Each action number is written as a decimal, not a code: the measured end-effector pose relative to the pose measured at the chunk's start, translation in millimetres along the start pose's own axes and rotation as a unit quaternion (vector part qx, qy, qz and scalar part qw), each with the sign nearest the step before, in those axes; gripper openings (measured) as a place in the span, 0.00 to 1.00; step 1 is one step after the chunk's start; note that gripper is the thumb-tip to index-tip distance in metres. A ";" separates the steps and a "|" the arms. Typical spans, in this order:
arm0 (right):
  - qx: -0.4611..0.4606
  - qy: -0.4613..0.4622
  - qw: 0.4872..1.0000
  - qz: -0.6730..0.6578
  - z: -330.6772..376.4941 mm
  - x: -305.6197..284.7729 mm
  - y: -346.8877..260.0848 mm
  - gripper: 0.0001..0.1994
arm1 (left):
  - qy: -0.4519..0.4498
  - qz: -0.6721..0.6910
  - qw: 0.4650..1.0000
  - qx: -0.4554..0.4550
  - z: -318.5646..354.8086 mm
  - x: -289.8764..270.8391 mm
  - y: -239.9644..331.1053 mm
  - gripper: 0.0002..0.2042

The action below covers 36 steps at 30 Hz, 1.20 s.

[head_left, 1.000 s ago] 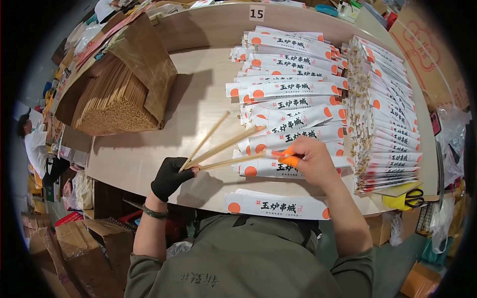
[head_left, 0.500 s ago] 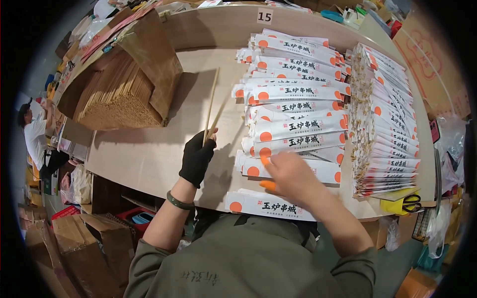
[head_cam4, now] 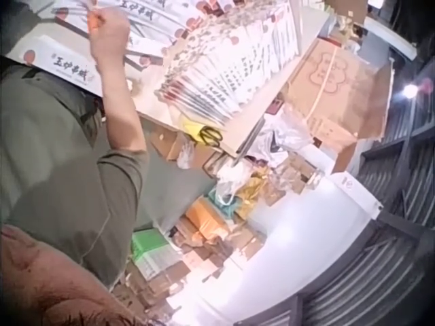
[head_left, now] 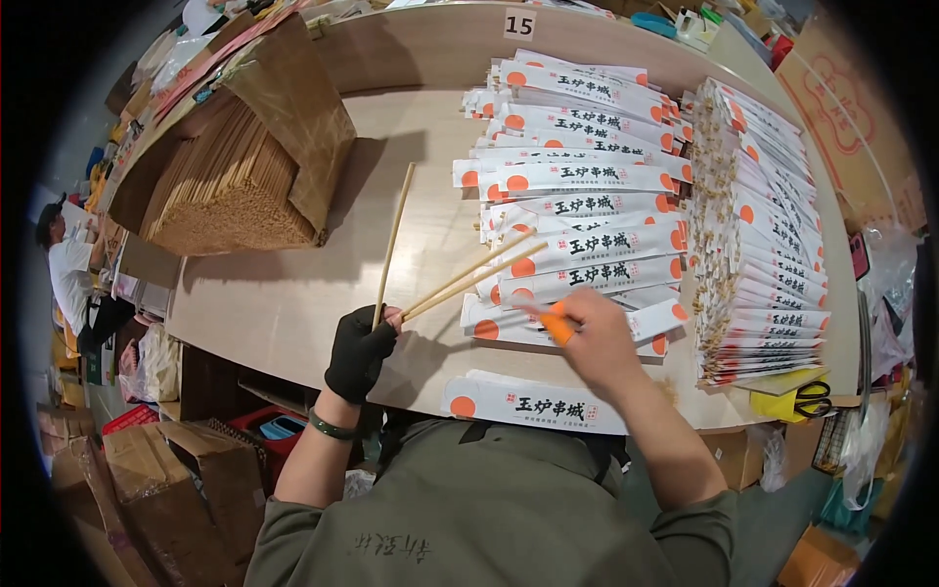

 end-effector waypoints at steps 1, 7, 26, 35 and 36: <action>0.142 -0.022 0.982 -0.120 -2.5 -2.1 15.5 0.06 | 0.002 0.000 1.000 0.001 2.8 -4.4 4.2 0.06; 0.210 -0.035 0.941 -0.263 -5.4 -17.3 18.2 0.09 | -0.080 -0.186 0.976 0.081 9.2 -6.7 32.9 0.06; -0.188 0.047 0.979 0.065 -25.6 -14.8 -57.3 0.10 | -0.176 -0.069 0.970 0.151 0.2 53.7 52.4 0.25; -0.074 -0.053 0.976 0.200 -72.2 -20.3 22.2 0.21 | 0.165 -0.003 0.966 0.201 8.2 -53.6 78.1 0.21; -0.011 -0.098 0.976 0.196 -59.3 -15.7 56.0 0.24 | 0.224 -0.019 0.956 0.190 20.9 -75.7 83.5 0.23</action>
Point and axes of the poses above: each hand's wrist, its own z-axis away from the middle knuckle, its own x-axis out of the palm, y = z × x, the point moved 7 cm from there along -z, towards the middle knuckle, and after that the axes turned 10 degrees about z, right-handed, at the moved point
